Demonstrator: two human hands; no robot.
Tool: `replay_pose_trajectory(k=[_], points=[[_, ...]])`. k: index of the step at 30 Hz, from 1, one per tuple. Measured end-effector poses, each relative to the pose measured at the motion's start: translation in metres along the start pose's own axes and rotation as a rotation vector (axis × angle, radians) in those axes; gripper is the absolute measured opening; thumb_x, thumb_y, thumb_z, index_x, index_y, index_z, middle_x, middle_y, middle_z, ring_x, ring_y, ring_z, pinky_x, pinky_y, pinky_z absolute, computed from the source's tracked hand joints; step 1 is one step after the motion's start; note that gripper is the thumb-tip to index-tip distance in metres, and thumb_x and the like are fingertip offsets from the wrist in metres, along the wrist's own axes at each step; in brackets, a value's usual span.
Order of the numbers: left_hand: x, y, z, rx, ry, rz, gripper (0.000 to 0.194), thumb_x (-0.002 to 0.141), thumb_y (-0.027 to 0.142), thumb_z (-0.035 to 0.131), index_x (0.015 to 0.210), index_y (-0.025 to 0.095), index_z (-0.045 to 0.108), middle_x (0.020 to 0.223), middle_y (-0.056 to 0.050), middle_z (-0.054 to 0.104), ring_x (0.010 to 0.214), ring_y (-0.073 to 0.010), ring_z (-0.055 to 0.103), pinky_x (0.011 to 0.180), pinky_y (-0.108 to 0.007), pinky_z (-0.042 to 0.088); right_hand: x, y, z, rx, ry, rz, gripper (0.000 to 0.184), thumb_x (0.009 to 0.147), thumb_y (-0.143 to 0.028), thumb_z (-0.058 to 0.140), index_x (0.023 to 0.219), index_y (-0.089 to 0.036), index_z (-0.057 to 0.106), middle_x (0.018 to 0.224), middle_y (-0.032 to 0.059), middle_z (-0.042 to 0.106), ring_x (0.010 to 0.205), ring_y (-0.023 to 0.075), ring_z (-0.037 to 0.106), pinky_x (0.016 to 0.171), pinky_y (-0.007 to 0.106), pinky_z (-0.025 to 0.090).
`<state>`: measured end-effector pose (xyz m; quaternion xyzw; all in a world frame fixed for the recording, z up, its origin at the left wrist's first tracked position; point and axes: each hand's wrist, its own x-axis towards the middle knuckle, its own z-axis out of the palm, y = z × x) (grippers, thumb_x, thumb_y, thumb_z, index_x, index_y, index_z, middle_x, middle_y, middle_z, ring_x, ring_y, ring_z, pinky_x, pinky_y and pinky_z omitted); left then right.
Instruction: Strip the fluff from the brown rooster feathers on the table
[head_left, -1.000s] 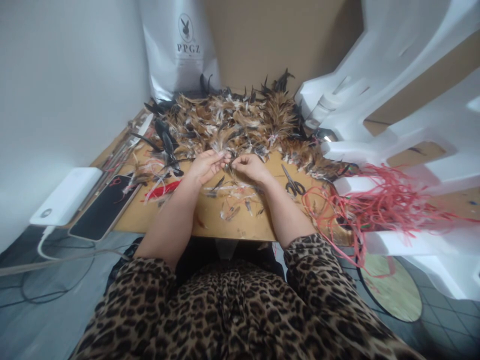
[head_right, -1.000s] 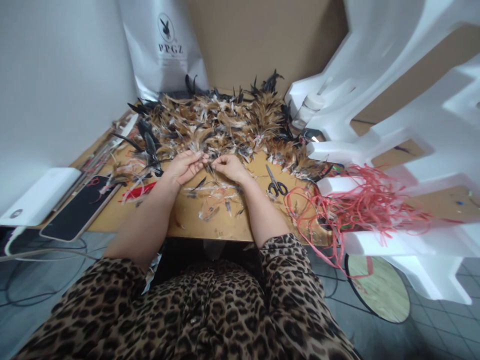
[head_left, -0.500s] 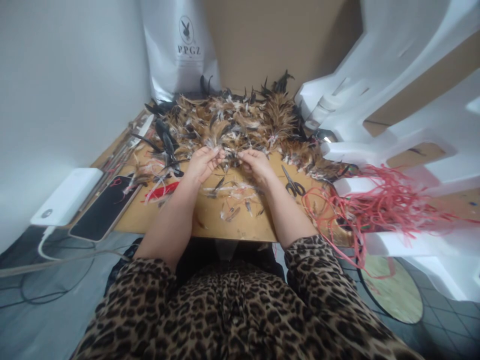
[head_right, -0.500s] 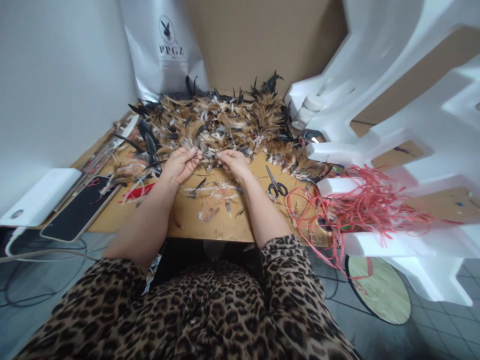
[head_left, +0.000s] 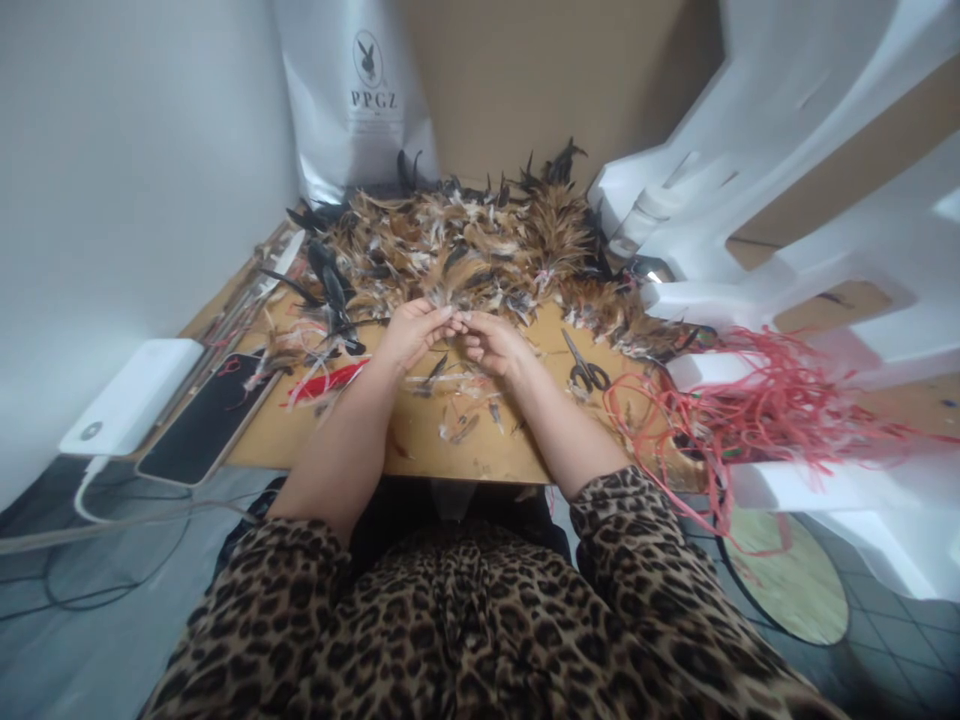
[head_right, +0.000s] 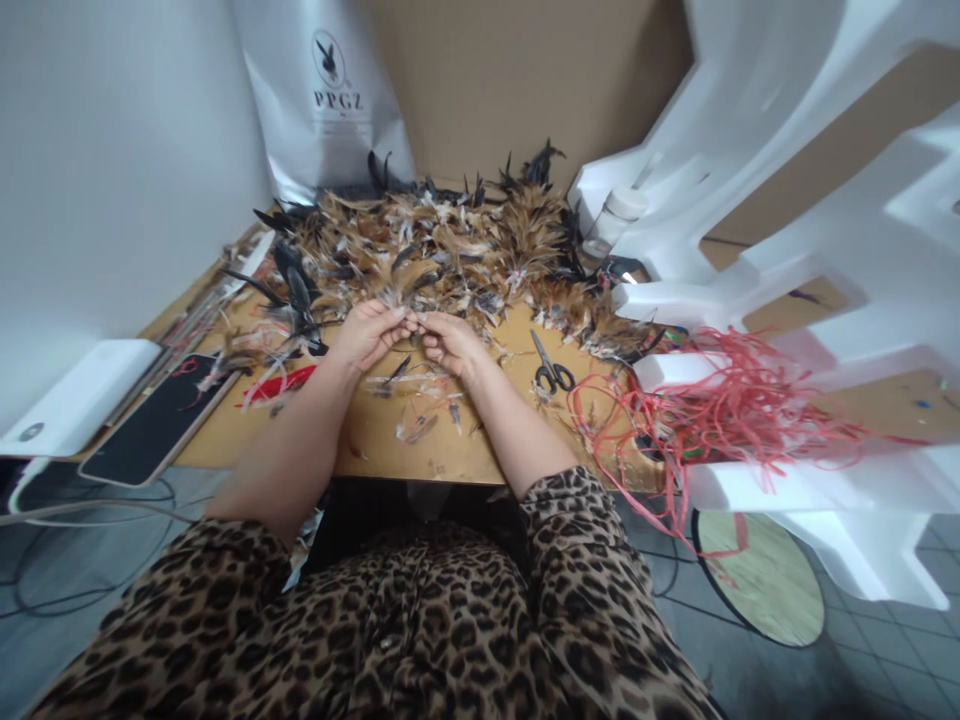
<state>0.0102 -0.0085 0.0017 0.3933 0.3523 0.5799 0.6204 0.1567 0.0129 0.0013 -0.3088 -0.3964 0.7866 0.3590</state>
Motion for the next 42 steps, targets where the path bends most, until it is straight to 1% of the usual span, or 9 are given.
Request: replay_pose_trajectory(k=[4, 7, 9, 13, 17, 26, 33, 37, 42], points=[[0.002, -0.002, -0.004, -0.022, 0.024, -0.029, 0.019, 0.067, 0.023, 0.071, 0.076, 0.009, 0.063, 0.076, -0.007, 0.069, 0.064, -0.0094, 0.064, 0.055, -0.016, 0.048, 0.001, -0.002, -0.002, -0.048, 0.136, -0.098, 0.035, 0.053, -0.033, 0.076, 0.066, -0.016, 0.048, 0.057, -0.0059, 0.050, 0.042, 0.0015, 0.031, 0.038, 0.015, 0.016], [0.006, -0.006, -0.008, -0.054, 0.090, -0.102, 0.016, 0.066, 0.019, 0.072, 0.074, 0.009, 0.062, 0.075, -0.006, 0.069, 0.060, -0.0090, 0.064, 0.050, -0.015, 0.047, 0.003, -0.001, -0.004, -0.190, 0.218, -0.241, 0.035, 0.055, -0.038, 0.074, 0.063, -0.016, 0.048, 0.053, -0.0058, 0.048, 0.042, 0.0031, 0.033, 0.040, 0.017, 0.018], [0.008, -0.008, -0.010, -0.062, 0.102, -0.150, 0.015, 0.067, 0.017, 0.071, 0.074, 0.008, 0.062, 0.073, -0.006, 0.068, 0.057, -0.0090, 0.063, 0.048, -0.015, 0.047, 0.005, 0.000, -0.005, -0.304, 0.263, -0.330, 0.033, 0.058, -0.041, 0.071, 0.062, -0.016, 0.049, 0.050, -0.0063, 0.045, 0.043, 0.0040, 0.033, 0.042, 0.018, 0.021], [0.008, -0.011, -0.011, -0.050, 0.057, -0.191, 0.014, 0.068, 0.016, 0.070, 0.076, 0.007, 0.063, 0.072, -0.008, 0.068, 0.054, -0.0085, 0.062, 0.045, -0.014, 0.046, 0.007, 0.003, -0.006, -0.515, 0.338, -0.443, 0.030, 0.062, -0.043, 0.066, 0.062, -0.016, 0.051, 0.054, -0.0052, 0.046, 0.050, 0.0054, 0.036, 0.049, 0.020, 0.028], [0.007, -0.013, -0.009, -0.027, 0.027, -0.203, 0.014, 0.069, 0.017, 0.070, 0.077, 0.007, 0.063, 0.075, -0.009, 0.069, 0.055, -0.0087, 0.063, 0.045, -0.013, 0.045, 0.010, 0.005, -0.009, -0.595, 0.344, -0.504, 0.029, 0.065, -0.043, 0.063, 0.064, -0.016, 0.052, 0.058, -0.0042, 0.048, 0.053, 0.0063, 0.037, 0.053, 0.020, 0.031], [0.004, -0.013, -0.007, 0.005, 0.003, -0.218, 0.016, 0.068, 0.018, 0.070, 0.077, 0.007, 0.063, 0.074, -0.010, 0.069, 0.055, -0.0079, 0.063, 0.046, -0.013, 0.044, 0.009, 0.005, -0.007, -0.671, 0.396, -0.490, 0.029, 0.069, -0.045, 0.058, 0.065, -0.017, 0.051, 0.057, -0.0036, 0.047, 0.055, 0.0072, 0.038, 0.054, 0.020, 0.032], [0.004, -0.013, -0.005, 0.043, -0.003, -0.198, 0.015, 0.067, 0.019, 0.072, 0.072, 0.007, 0.064, 0.067, -0.007, 0.067, 0.050, -0.0061, 0.059, 0.047, -0.013, 0.045, 0.008, 0.007, -0.006, -0.649, 0.392, -0.507, 0.029, 0.068, -0.044, 0.059, 0.064, -0.017, 0.051, 0.055, -0.0039, 0.046, 0.054, 0.0071, 0.037, 0.053, 0.020, 0.031], [0.004, -0.012, -0.004, 0.068, 0.015, -0.163, 0.017, 0.065, 0.020, 0.073, 0.066, 0.007, 0.062, 0.062, -0.006, 0.065, 0.047, -0.0053, 0.057, 0.047, -0.014, 0.044, 0.005, 0.005, -0.001, -0.578, 0.375, -0.467, 0.030, 0.066, -0.045, 0.061, 0.065, -0.017, 0.053, 0.054, -0.0043, 0.047, 0.052, 0.0066, 0.038, 0.052, 0.020, 0.031], [0.005, -0.013, -0.003, 0.143, 0.017, -0.114, 0.018, 0.065, 0.023, 0.073, 0.067, 0.008, 0.064, 0.064, -0.007, 0.066, 0.049, -0.0059, 0.057, 0.049, -0.015, 0.044, 0.003, 0.004, 0.002, -0.492, 0.356, -0.417, 0.031, 0.062, -0.044, 0.065, 0.067, -0.015, 0.058, 0.058, -0.0034, 0.052, 0.054, 0.0067, 0.043, 0.055, 0.021, 0.034]])
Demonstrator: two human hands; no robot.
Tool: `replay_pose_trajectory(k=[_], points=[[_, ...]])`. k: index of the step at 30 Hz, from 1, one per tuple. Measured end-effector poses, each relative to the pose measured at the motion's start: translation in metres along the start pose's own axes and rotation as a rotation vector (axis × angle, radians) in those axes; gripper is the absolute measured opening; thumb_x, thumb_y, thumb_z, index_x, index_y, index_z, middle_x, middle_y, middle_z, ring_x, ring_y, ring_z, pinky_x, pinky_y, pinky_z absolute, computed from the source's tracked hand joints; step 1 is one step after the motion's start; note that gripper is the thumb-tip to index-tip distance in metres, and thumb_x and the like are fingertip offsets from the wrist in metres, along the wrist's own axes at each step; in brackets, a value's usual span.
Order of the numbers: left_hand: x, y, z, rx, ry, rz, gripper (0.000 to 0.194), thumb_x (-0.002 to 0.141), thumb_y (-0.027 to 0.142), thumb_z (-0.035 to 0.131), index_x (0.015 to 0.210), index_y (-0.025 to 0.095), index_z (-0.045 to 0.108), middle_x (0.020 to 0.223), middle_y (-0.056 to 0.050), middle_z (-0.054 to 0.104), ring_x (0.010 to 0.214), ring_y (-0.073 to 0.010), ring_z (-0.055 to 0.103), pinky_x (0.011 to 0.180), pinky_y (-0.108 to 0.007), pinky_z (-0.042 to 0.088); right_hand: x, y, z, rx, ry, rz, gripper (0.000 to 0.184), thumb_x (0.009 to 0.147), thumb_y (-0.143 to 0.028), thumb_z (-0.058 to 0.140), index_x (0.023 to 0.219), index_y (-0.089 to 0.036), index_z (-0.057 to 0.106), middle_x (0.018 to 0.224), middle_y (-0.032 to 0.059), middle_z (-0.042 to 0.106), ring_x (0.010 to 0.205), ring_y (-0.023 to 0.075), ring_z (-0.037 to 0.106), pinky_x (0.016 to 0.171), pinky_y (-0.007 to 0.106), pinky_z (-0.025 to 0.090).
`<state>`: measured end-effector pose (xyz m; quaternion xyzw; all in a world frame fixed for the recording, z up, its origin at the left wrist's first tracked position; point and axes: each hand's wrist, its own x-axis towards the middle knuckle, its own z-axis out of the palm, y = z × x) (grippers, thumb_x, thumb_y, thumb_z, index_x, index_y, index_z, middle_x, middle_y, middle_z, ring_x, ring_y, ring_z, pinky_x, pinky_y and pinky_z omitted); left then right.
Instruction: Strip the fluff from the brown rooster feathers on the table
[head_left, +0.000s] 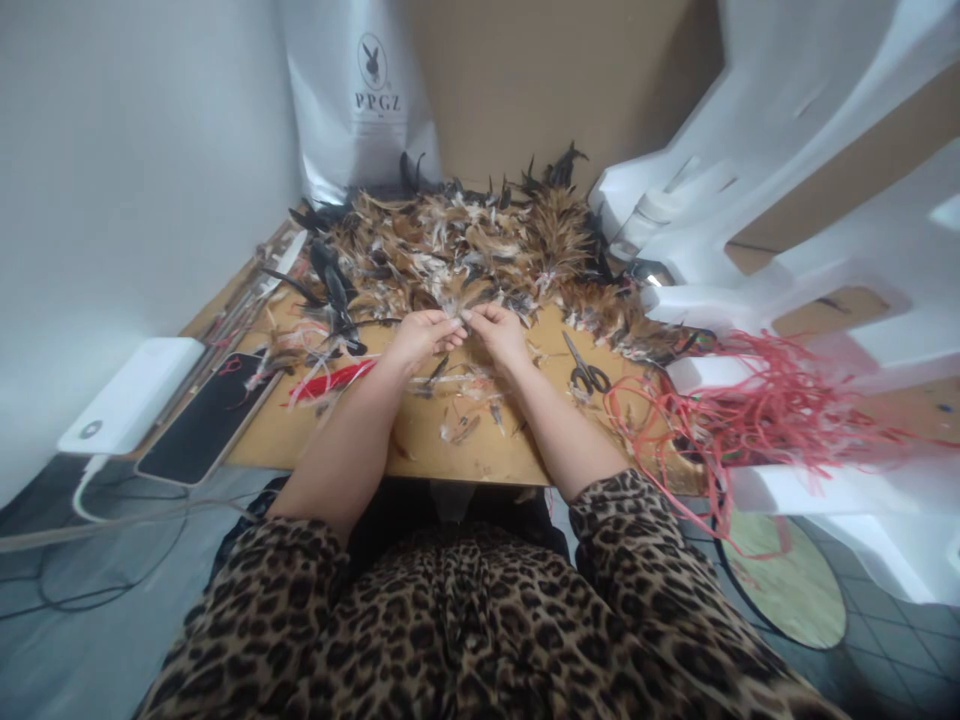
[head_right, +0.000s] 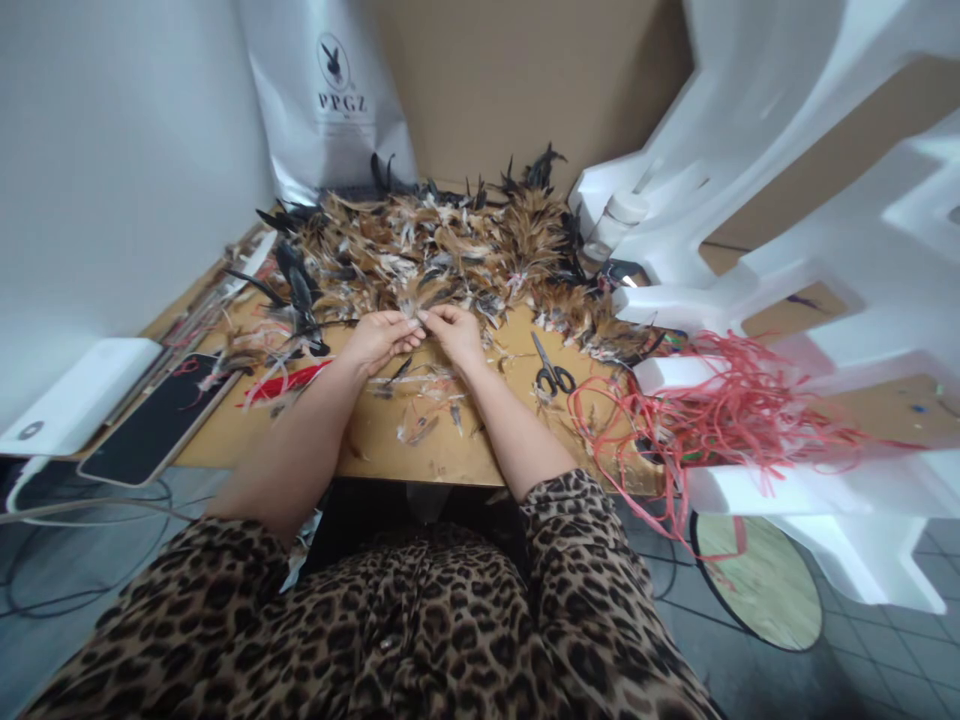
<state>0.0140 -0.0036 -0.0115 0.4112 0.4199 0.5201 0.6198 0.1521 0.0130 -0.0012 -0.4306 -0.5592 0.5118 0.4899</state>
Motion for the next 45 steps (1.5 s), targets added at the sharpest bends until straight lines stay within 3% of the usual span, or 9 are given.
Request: replay_pose_trajectory(k=[6, 13, 18, 24, 29, 32, 35, 40, 45], points=[[0.002, -0.004, 0.001, 0.093, -0.003, 0.028, 0.022, 0.064, 0.030, 0.073, 0.068, 0.009, 0.066, 0.073, -0.010, 0.069, 0.053, -0.0080, 0.059, 0.051, -0.018, 0.045, 0.004, 0.007, -0.002, 0.020, 0.029, -0.018, 0.027, 0.061, -0.041, 0.066, 0.066, -0.015, 0.060, 0.060, -0.0030, 0.056, 0.058, 0.0072, 0.046, 0.059, 0.021, 0.038], [0.002, -0.008, 0.002, 0.147, 0.023, 0.059, 0.022, 0.065, 0.031, 0.072, 0.065, 0.010, 0.066, 0.066, -0.008, 0.067, 0.050, -0.0078, 0.057, 0.050, -0.019, 0.044, 0.003, 0.005, 0.000, 0.009, 0.014, 0.004, 0.027, 0.060, -0.040, 0.066, 0.066, -0.015, 0.059, 0.058, -0.0038, 0.053, 0.056, 0.0065, 0.044, 0.056, 0.020, 0.036], [0.004, -0.004, -0.001, 0.025, 0.108, 0.061, 0.020, 0.066, 0.028, 0.071, 0.067, 0.009, 0.064, 0.066, -0.007, 0.067, 0.050, -0.0061, 0.057, 0.048, -0.016, 0.042, 0.016, 0.009, -0.020, -0.050, 0.061, 0.003, 0.029, 0.063, -0.041, 0.064, 0.074, -0.015, 0.063, 0.062, -0.0021, 0.057, 0.056, 0.0076, 0.047, 0.057, 0.021, 0.038], [0.010, -0.001, -0.011, -0.220, 0.199, 0.072, 0.014, 0.069, 0.021, 0.069, 0.070, 0.008, 0.062, 0.065, -0.005, 0.066, 0.050, -0.0042, 0.057, 0.045, -0.012, 0.041, 0.030, 0.020, -0.052, -0.403, 0.056, -0.060, 0.019, 0.065, -0.031, 0.060, 0.068, -0.012, 0.064, 0.068, 0.0021, 0.064, 0.061, 0.0106, 0.053, 0.065, 0.024, 0.042], [0.010, -0.002, -0.011, -0.214, 0.187, 0.059, 0.015, 0.068, 0.021, 0.070, 0.070, 0.008, 0.062, 0.065, -0.005, 0.066, 0.050, -0.0042, 0.057, 0.045, -0.012, 0.041, 0.025, 0.024, -0.047, -0.830, 0.015, -0.086, 0.022, 0.068, -0.034, 0.059, 0.070, -0.014, 0.067, 0.065, 0.0033, 0.064, 0.059, 0.0125, 0.052, 0.061, 0.024, 0.038], [0.009, -0.002, -0.010, -0.198, 0.178, 0.057, 0.015, 0.068, 0.021, 0.070, 0.070, 0.009, 0.062, 0.065, -0.004, 0.066, 0.050, -0.0041, 0.057, 0.045, -0.012, 0.041, 0.022, 0.026, -0.041, -0.970, -0.032, -0.090, 0.018, 0.068, -0.030, 0.058, 0.070, -0.015, 0.068, 0.068, 0.0041, 0.065, 0.061, 0.0130, 0.053, 0.063, 0.025, 0.038], [0.009, -0.002, -0.010, -0.199, 0.175, 0.056, 0.016, 0.067, 0.022, 0.071, 0.070, 0.009, 0.062, 0.065, -0.004, 0.066, 0.050, -0.0041, 0.057, 0.045, -0.012, 0.041, 0.022, 0.027, -0.040, -0.873, -0.066, -0.116, 0.017, 0.068, -0.027, 0.055, 0.068, -0.014, 0.066, 0.065, 0.0029, 0.063, 0.060, 0.0116, 0.051, 0.062, 0.023, 0.037], [0.008, -0.001, -0.009, -0.193, 0.181, 0.039, 0.018, 0.066, 0.023, 0.072, 0.070, 0.009, 0.062, 0.067, -0.005, 0.066, 0.050, -0.0043, 0.057, 0.045, -0.012, 0.041, 0.020, 0.016, -0.043, -0.387, -0.179, -0.067, 0.025, 0.064, -0.036, 0.062, 0.072, -0.012, 0.063, 0.064, -0.0001, 0.059, 0.056, 0.0080, 0.045, 0.055, 0.021, 0.035], [0.006, 0.000, -0.008, -0.164, 0.145, 0.053, 0.018, 0.066, 0.023, 0.072, 0.074, 0.009, 0.064, 0.074, -0.006, 0.068, 0.054, -0.0051, 0.059, 0.046, -0.013, 0.042, 0.010, 0.000, -0.042, -0.220, -0.294, 0.040, 0.028, 0.062, -0.038, 0.067, 0.072, -0.013, 0.060, 0.053, -0.0038, 0.051, 0.046, 0.0050, 0.036, 0.047, 0.020, 0.027]])
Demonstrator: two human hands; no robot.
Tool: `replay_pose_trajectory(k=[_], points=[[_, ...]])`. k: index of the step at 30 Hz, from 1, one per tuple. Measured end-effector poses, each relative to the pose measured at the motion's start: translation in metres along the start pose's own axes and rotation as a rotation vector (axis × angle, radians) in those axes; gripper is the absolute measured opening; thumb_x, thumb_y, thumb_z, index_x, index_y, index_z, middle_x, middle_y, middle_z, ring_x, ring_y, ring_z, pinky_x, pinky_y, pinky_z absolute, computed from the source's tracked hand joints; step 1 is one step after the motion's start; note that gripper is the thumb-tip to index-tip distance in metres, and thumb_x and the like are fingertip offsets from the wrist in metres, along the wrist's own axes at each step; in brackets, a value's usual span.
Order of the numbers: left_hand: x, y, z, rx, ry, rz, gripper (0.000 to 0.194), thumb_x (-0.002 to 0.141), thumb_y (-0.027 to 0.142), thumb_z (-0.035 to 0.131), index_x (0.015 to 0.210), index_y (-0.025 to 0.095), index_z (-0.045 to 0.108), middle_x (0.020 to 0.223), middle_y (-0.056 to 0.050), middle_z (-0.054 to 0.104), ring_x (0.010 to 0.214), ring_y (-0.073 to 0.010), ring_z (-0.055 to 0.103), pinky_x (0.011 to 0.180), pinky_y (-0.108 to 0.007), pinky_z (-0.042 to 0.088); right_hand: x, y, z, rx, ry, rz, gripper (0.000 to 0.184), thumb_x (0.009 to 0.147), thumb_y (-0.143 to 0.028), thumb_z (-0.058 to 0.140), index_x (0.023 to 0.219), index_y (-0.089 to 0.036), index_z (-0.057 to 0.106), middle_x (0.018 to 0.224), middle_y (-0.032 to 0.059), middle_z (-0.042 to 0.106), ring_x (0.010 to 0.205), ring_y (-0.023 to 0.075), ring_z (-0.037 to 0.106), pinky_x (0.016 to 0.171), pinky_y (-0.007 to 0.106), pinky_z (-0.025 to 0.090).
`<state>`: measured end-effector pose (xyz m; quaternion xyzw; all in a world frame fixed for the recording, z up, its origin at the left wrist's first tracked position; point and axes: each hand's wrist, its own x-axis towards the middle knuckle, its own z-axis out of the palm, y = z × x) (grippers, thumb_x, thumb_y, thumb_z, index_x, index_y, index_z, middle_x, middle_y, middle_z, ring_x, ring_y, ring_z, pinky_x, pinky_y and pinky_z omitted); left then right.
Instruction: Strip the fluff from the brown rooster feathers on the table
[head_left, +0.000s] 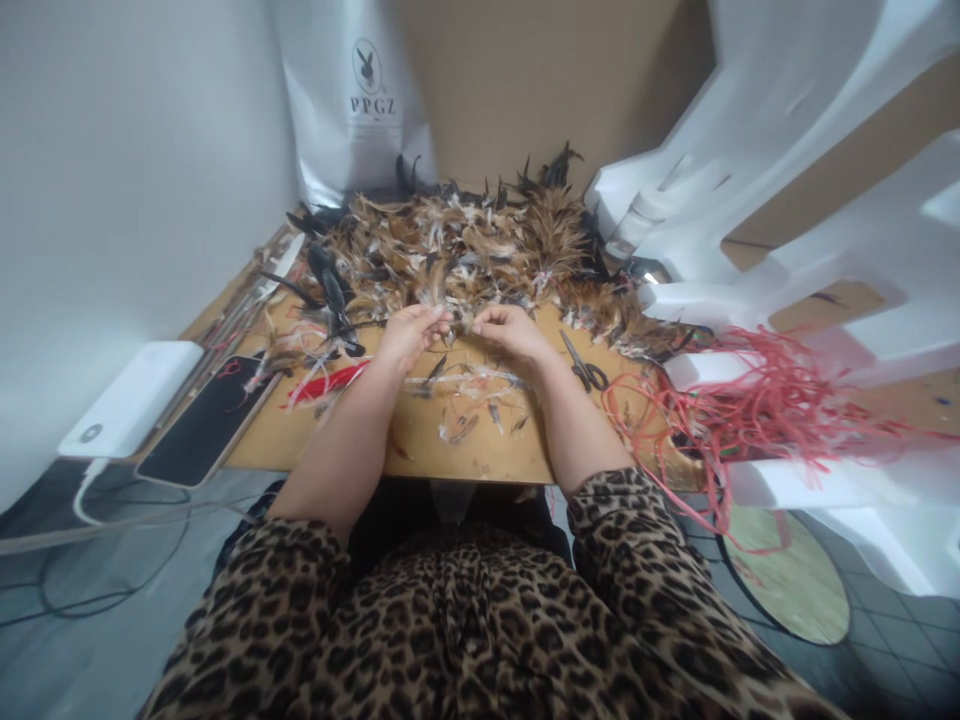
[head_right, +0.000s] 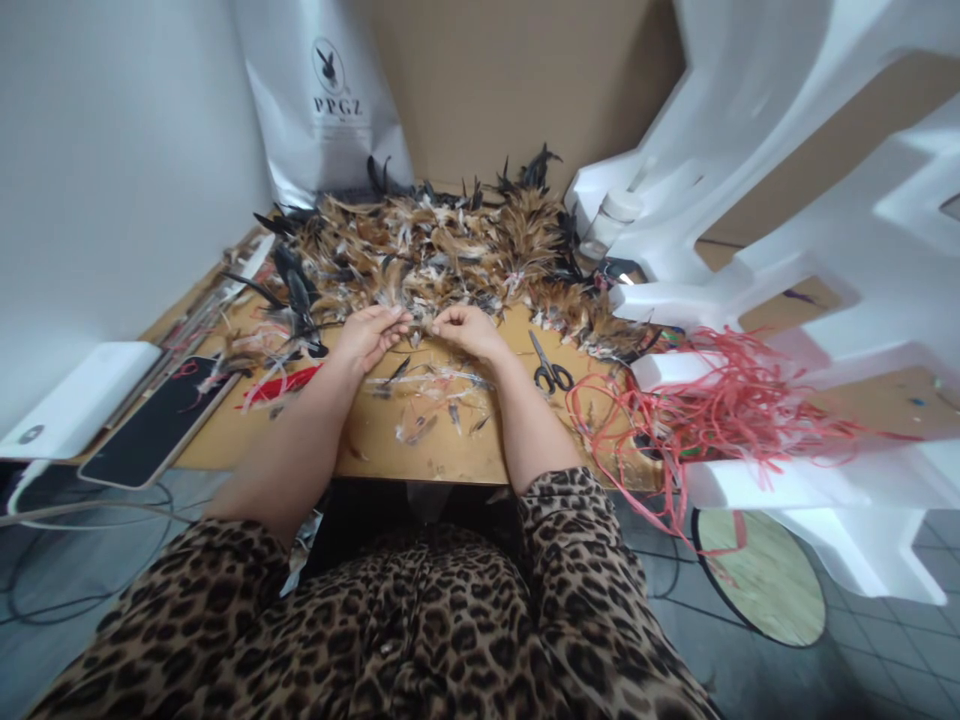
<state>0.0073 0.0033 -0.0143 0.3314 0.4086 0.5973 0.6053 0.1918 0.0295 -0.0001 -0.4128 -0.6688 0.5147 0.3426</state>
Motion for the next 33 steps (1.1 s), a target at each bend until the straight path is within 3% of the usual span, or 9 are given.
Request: replay_pose_trajectory(k=[8, 14, 16, 19, 21, 24, 27, 30, 33], points=[[-0.003, 0.001, 0.000, -0.001, -0.111, -0.033, 0.018, 0.067, 0.021, 0.071, 0.077, 0.008, 0.066, 0.092, -0.012, 0.069, 0.062, -0.0078, 0.063, 0.050, -0.014, 0.046, -0.004, -0.004, 0.002, 0.092, -0.164, 0.000, 0.026, 0.063, -0.035, 0.068, 0.073, -0.014, 0.057, 0.049, -0.0067, 0.044, 0.042, 0.0035, 0.032, 0.043, 0.018, 0.024], [-0.003, 0.005, 0.000, -0.047, -0.113, -0.040, 0.016, 0.067, 0.020, 0.071, 0.074, 0.008, 0.064, 0.078, -0.008, 0.069, 0.056, -0.0069, 0.061, 0.047, -0.014, 0.044, -0.010, -0.006, -0.001, -0.079, -0.264, 0.046, 0.025, 0.068, -0.038, 0.061, 0.078, -0.014, 0.061, 0.053, -0.0041, 0.050, 0.045, 0.0059, 0.038, 0.045, 0.019, 0.029], [-0.003, 0.006, 0.000, -0.055, -0.071, -0.031, 0.016, 0.067, 0.021, 0.071, 0.074, 0.009, 0.063, 0.075, -0.006, 0.068, 0.054, -0.0058, 0.060, 0.045, -0.013, 0.043, -0.005, -0.001, -0.006, -0.213, -0.140, -0.009, 0.023, 0.070, -0.036, 0.058, 0.076, -0.014, 0.063, 0.058, -0.0015, 0.054, 0.050, 0.0077, 0.043, 0.050, 0.021, 0.034], [-0.003, 0.006, 0.000, -0.061, -0.019, -0.025, 0.017, 0.067, 0.022, 0.071, 0.075, 0.010, 0.062, 0.075, -0.005, 0.068, 0.053, -0.0049, 0.059, 0.044, -0.012, 0.041, 0.006, 0.010, -0.015, -0.540, 0.195, -0.125, 0.016, 0.070, -0.025, 0.055, 0.074, -0.013, 0.065, 0.071, 0.0033, 0.062, 0.065, 0.0124, 0.053, 0.065, 0.025, 0.041], [-0.002, 0.006, 0.000, -0.055, -0.007, -0.022, 0.018, 0.067, 0.023, 0.072, 0.075, 0.010, 0.062, 0.075, -0.005, 0.068, 0.053, -0.0046, 0.059, 0.043, -0.012, 0.041, 0.010, 0.017, -0.019, -0.722, 0.270, -0.131, 0.019, 0.071, -0.022, 0.054, 0.082, -0.015, 0.067, 0.081, 0.0056, 0.063, 0.073, 0.0154, 0.055, 0.072, 0.028, 0.042], [-0.002, 0.004, -0.001, -0.039, -0.018, -0.004, 0.019, 0.066, 0.024, 0.072, 0.072, 0.010, 0.062, 0.074, -0.005, 0.067, 0.052, -0.0045, 0.059, 0.043, -0.012, 0.041, 0.010, 0.021, -0.018, -0.888, 0.264, -0.111, 0.026, 0.072, -0.023, 0.054, 0.095, -0.019, 0.067, 0.091, 0.0078, 0.062, 0.080, 0.0186, 0.056, 0.076, 0.030, 0.042], [-0.002, 0.004, 0.000, -0.021, -0.017, 0.003, 0.019, 0.065, 0.025, 0.073, 0.070, 0.010, 0.062, 0.072, -0.004, 0.067, 0.052, -0.0048, 0.058, 0.043, -0.012, 0.040, 0.009, 0.021, -0.013, -0.952, 0.228, -0.095, 0.021, 0.071, -0.022, 0.054, 0.087, -0.019, 0.068, 0.089, 0.0089, 0.063, 0.079, 0.0194, 0.056, 0.073, 0.030, 0.041], [-0.002, 0.004, 0.000, -0.009, 0.000, -0.005, 0.019, 0.065, 0.025, 0.073, 0.071, 0.010, 0.062, 0.072, -0.004, 0.067, 0.053, -0.0048, 0.058, 0.044, -0.013, 0.040, 0.011, 0.022, -0.011, -0.840, 0.176, -0.133, 0.015, 0.072, -0.020, 0.052, 0.074, -0.016, 0.067, 0.079, 0.0074, 0.065, 0.073, 0.0167, 0.055, 0.070, 0.028, 0.040], [-0.002, 0.005, 0.000, -0.006, -0.003, -0.001, 0.019, 0.065, 0.024, 0.072, 0.073, 0.010, 0.063, 0.073, -0.005, 0.067, 0.053, -0.0046, 0.058, 0.044, -0.013, 0.040, 0.014, 0.023, -0.011, -0.608, 0.174, -0.152, 0.018, 0.074, -0.026, 0.051, 0.074, -0.014, 0.065, 0.073, 0.0041, 0.064, 0.068, 0.0136, 0.054, 0.067, 0.025, 0.040]])
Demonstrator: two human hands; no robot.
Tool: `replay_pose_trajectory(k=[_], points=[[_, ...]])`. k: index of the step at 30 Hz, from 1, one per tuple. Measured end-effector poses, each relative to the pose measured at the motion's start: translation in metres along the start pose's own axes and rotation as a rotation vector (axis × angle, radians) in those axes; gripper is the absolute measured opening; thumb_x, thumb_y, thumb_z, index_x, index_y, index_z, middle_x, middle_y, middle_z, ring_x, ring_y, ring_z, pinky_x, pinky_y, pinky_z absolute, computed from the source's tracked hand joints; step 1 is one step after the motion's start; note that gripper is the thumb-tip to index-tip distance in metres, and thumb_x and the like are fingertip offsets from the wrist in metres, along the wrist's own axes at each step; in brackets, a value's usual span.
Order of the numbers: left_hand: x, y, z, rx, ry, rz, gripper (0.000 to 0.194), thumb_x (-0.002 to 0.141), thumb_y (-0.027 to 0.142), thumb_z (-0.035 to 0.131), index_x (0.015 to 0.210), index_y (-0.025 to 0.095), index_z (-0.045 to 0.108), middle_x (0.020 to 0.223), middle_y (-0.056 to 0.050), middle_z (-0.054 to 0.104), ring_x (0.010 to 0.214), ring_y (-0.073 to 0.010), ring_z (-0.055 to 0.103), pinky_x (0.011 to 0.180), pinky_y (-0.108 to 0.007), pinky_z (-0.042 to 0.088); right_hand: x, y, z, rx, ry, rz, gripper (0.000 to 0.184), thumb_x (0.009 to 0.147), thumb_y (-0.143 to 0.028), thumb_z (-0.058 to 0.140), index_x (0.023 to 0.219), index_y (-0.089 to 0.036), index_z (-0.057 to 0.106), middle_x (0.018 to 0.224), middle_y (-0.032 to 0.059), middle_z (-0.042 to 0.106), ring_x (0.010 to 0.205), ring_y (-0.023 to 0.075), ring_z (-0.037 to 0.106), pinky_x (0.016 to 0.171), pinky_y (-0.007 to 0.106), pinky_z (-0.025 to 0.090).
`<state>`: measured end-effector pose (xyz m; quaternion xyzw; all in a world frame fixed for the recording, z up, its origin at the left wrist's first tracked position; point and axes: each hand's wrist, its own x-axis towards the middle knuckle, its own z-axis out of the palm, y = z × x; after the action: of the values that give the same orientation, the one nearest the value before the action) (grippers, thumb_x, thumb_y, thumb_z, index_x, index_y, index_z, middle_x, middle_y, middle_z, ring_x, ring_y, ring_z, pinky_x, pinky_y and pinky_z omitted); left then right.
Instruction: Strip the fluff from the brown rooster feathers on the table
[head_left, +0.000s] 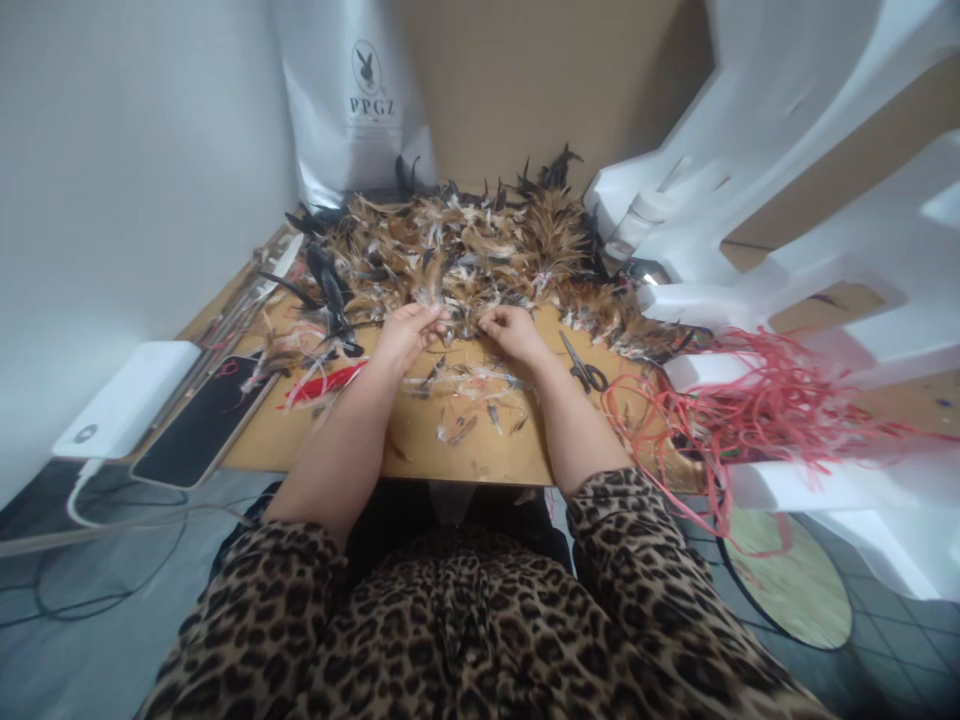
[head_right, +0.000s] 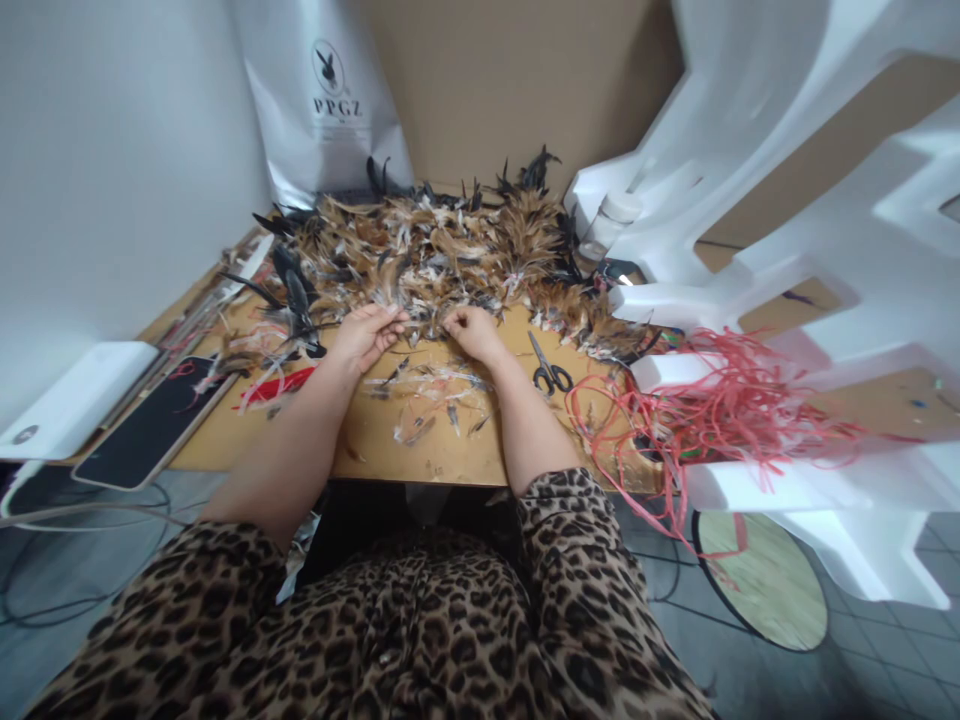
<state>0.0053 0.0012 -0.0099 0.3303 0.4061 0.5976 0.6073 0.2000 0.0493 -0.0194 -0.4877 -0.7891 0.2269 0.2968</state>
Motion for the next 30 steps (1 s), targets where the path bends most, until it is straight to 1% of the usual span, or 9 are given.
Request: replay_pose_trajectory(k=[2, 6, 8, 10, 13, 15, 18, 24, 30], points=[[0.000, 0.000, 0.000, 0.002, -0.004, 0.006, 0.019, 0.066, 0.024, 0.072, 0.075, 0.010, 0.063, 0.074, -0.005, 0.068, 0.053, -0.0045, 0.058, 0.044, -0.012, 0.040, 0.000, 0.000, 0.001, 0.048, 0.015, 0.017, 0.020, 0.075, -0.028, 0.051, 0.075, -0.014, 0.065, 0.073, 0.0032, 0.064, 0.067, 0.0129, 0.054, 0.066, 0.024, 0.040], [0.001, -0.001, -0.001, 0.011, -0.004, 0.006, 0.019, 0.066, 0.024, 0.072, 0.074, 0.010, 0.063, 0.074, -0.005, 0.068, 0.053, -0.0047, 0.058, 0.044, -0.013, 0.040, -0.002, -0.001, 0.001, -0.158, -0.015, -0.014, 0.013, 0.068, -0.026, 0.058, 0.073, -0.016, 0.065, 0.079, 0.0056, 0.064, 0.071, 0.0155, 0.053, 0.068, 0.027, 0.038], [0.001, -0.002, -0.002, 0.016, -0.007, 0.004, 0.019, 0.066, 0.024, 0.072, 0.074, 0.009, 0.063, 0.075, -0.006, 0.068, 0.054, -0.0051, 0.059, 0.044, -0.013, 0.041, -0.002, -0.002, 0.000, -0.198, -0.023, -0.032, 0.010, 0.068, -0.021, 0.056, 0.069, -0.015, 0.064, 0.076, 0.0063, 0.063, 0.071, 0.0157, 0.053, 0.068, 0.027, 0.038], [0.002, -0.002, -0.002, 0.013, -0.010, 0.011, 0.019, 0.066, 0.024, 0.072, 0.075, 0.009, 0.064, 0.077, -0.007, 0.068, 0.055, -0.0055, 0.059, 0.044, -0.013, 0.041, -0.002, -0.004, -0.002, -0.109, 0.032, -0.030, 0.011, 0.070, -0.021, 0.052, 0.066, -0.015, 0.061, 0.073, 0.0055, 0.062, 0.068, 0.0144, 0.052, 0.067, 0.027, 0.037], [0.004, -0.003, -0.003, -0.002, -0.012, 0.022, 0.017, 0.066, 0.022, 0.071, 0.075, 0.009, 0.064, 0.082, -0.008, 0.069, 0.057, -0.0059, 0.060, 0.045, -0.013, 0.042, 0.000, -0.008, -0.005, 0.194, 0.088, -0.001, 0.014, 0.072, -0.027, 0.052, 0.072, -0.015, 0.058, 0.068, 0.0019, 0.059, 0.061, 0.0115, 0.049, 0.062, 0.024, 0.039], [0.005, -0.003, -0.004, -0.022, -0.017, 0.024, 0.016, 0.067, 0.021, 0.071, 0.075, 0.010, 0.064, 0.086, -0.008, 0.069, 0.058, -0.0064, 0.061, 0.046, -0.013, 0.043, 0.000, -0.011, -0.005, 0.379, 0.039, 0.005, 0.016, 0.072, -0.031, 0.053, 0.076, -0.016, 0.056, 0.064, -0.0007, 0.056, 0.055, 0.0097, 0.047, 0.058, 0.023, 0.038], [0.004, -0.002, -0.004, -0.068, -0.027, 0.036, 0.013, 0.068, 0.019, 0.070, 0.074, 0.010, 0.064, 0.091, -0.009, 0.069, 0.059, -0.0067, 0.062, 0.047, -0.014, 0.044, -0.001, -0.014, -0.003, 0.491, -0.052, -0.025, 0.018, 0.072, -0.032, 0.053, 0.078, -0.016, 0.055, 0.065, -0.0019, 0.054, 0.052, 0.0086, 0.046, 0.055, 0.022, 0.038], [-0.002, 0.003, 0.001, -0.094, -0.046, 0.033, 0.009, 0.070, 0.015, 0.068, 0.073, 0.009, 0.062, 0.094, -0.011, 0.069, 0.062, -0.0064, 0.062, 0.052, -0.014, 0.046, -0.005, -0.018, 0.001, 0.327, -0.068, -0.138, 0.015, 0.073, -0.026, 0.051, 0.077, -0.015, 0.059, 0.072, 0.0004, 0.058, 0.066, 0.0107, 0.049, 0.066, 0.023, 0.039], [-0.002, -0.001, 0.003, -0.038, -0.079, 0.038, 0.013, 0.067, 0.018, 0.070, 0.072, 0.008, 0.064, 0.084, -0.011, 0.070, 0.061, -0.0074, 0.062, 0.053, -0.015, 0.047, -0.007, -0.024, 0.001, 0.196, -0.048, -0.198, 0.018, 0.073, -0.022, 0.049, 0.082, -0.014, 0.063, 0.078, 0.0025, 0.063, 0.071, 0.0120, 0.053, 0.070, 0.024, 0.039]])
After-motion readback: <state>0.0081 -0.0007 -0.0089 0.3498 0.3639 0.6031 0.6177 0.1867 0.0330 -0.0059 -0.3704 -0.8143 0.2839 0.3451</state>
